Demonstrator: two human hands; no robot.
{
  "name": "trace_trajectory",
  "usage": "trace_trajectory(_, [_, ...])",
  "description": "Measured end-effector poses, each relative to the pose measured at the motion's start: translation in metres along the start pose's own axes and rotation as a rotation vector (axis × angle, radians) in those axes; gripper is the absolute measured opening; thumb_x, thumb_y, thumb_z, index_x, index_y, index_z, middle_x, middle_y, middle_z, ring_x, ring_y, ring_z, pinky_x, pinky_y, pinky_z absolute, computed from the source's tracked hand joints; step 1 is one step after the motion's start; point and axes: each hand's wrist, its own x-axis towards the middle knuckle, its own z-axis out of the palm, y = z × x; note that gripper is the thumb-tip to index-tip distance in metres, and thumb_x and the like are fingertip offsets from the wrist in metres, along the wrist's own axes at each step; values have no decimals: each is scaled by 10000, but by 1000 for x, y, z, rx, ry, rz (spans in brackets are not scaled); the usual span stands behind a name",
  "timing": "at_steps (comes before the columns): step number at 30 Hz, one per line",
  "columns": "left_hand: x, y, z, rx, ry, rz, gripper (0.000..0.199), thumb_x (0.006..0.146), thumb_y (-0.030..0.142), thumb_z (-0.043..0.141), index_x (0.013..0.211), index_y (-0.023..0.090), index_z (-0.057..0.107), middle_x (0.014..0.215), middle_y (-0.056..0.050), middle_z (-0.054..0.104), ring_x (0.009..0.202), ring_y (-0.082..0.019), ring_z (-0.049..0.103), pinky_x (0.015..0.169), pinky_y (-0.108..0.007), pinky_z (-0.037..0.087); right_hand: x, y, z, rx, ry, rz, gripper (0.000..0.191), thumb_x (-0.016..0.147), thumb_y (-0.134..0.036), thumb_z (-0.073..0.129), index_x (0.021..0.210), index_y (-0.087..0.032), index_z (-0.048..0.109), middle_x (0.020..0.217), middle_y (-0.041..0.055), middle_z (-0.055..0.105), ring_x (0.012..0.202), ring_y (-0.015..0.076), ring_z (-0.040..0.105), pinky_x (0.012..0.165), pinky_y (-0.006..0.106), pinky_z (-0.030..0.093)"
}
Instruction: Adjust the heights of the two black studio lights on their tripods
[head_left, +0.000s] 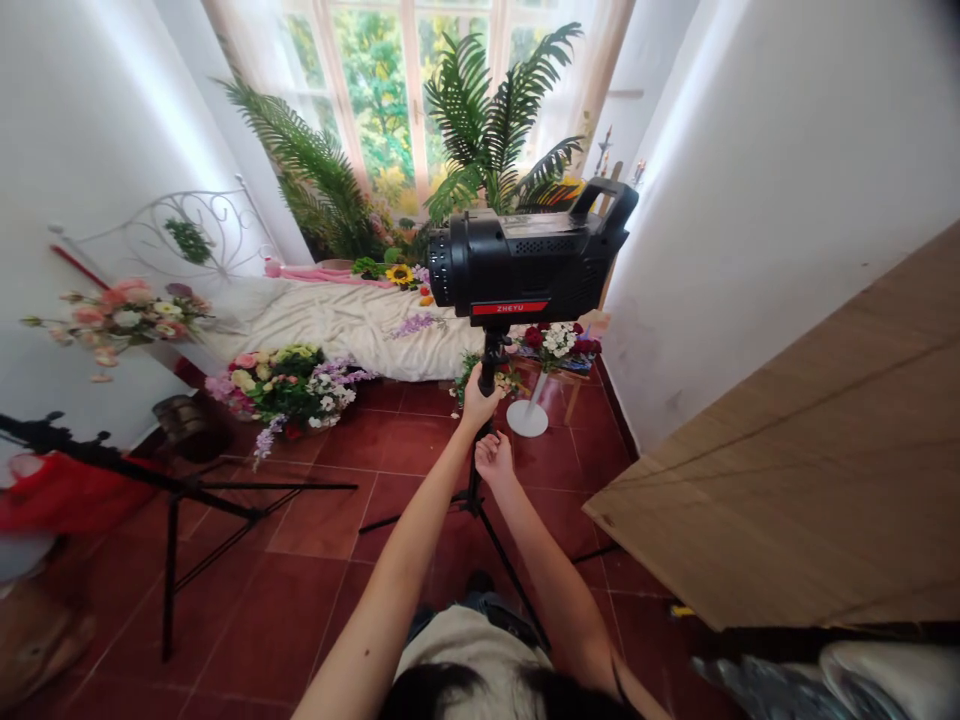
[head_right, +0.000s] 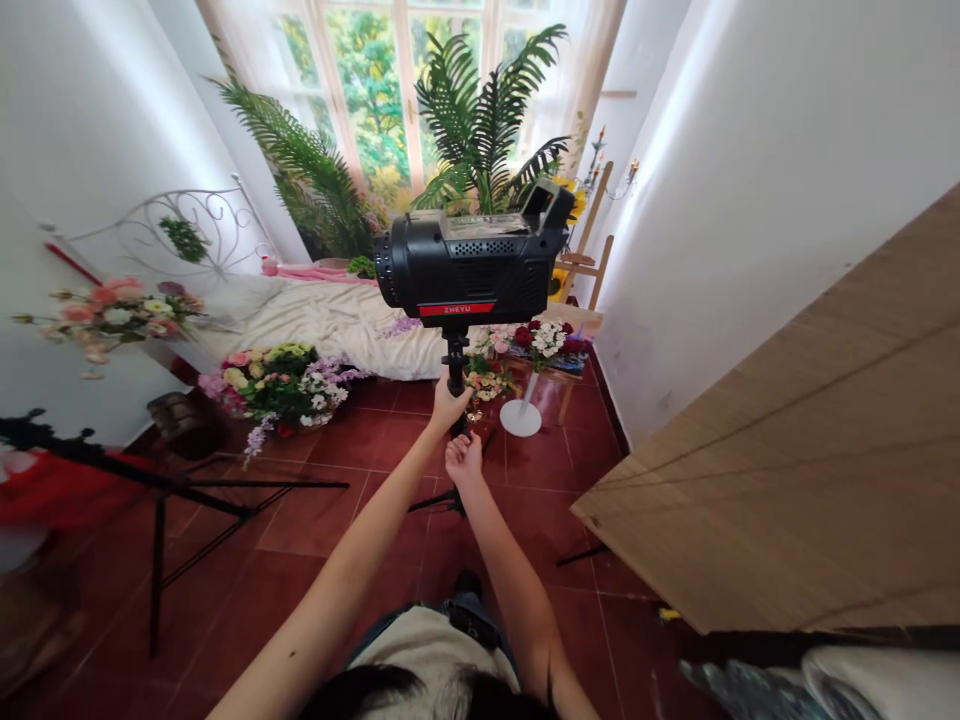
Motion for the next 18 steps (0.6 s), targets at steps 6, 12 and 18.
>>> trace_trajectory(6, [-10, 6, -10, -16, -52, -17, 504, 754, 256, 667, 1220, 165, 501, 1017, -77, 622, 914, -176, 597, 836, -335, 492, -5, -8, -1, -123, -47, -34, 381, 905, -315, 325, 560, -236, 183, 473, -84, 116, 394, 103, 90, 345, 190, 163])
trace_trajectory(12, [-81, 1, -88, -4, -170, -194, 414, 855, 290, 540, 1258, 200, 519, 1220, -113, 606, 923, -154, 631, 816, -316, 510, -47, -21, 27, -136, -157, 9, 284, 869, -296, 381, 606, -236, 293, 526, -80, 200, 387, 95, 158, 351, 199, 222])
trace_trajectory(18, [-245, -21, -242, 116, -43, -549, 401, 842, 500, 511, 988, 141, 615, 936, -90, 686, 695, -143, 622, 704, -303, 511, -141, -49, 83, -245, -466, 41, 210, 915, -319, 490, 716, -255, 467, 577, -38, 348, 448, 114, 361, 386, 227, 370])
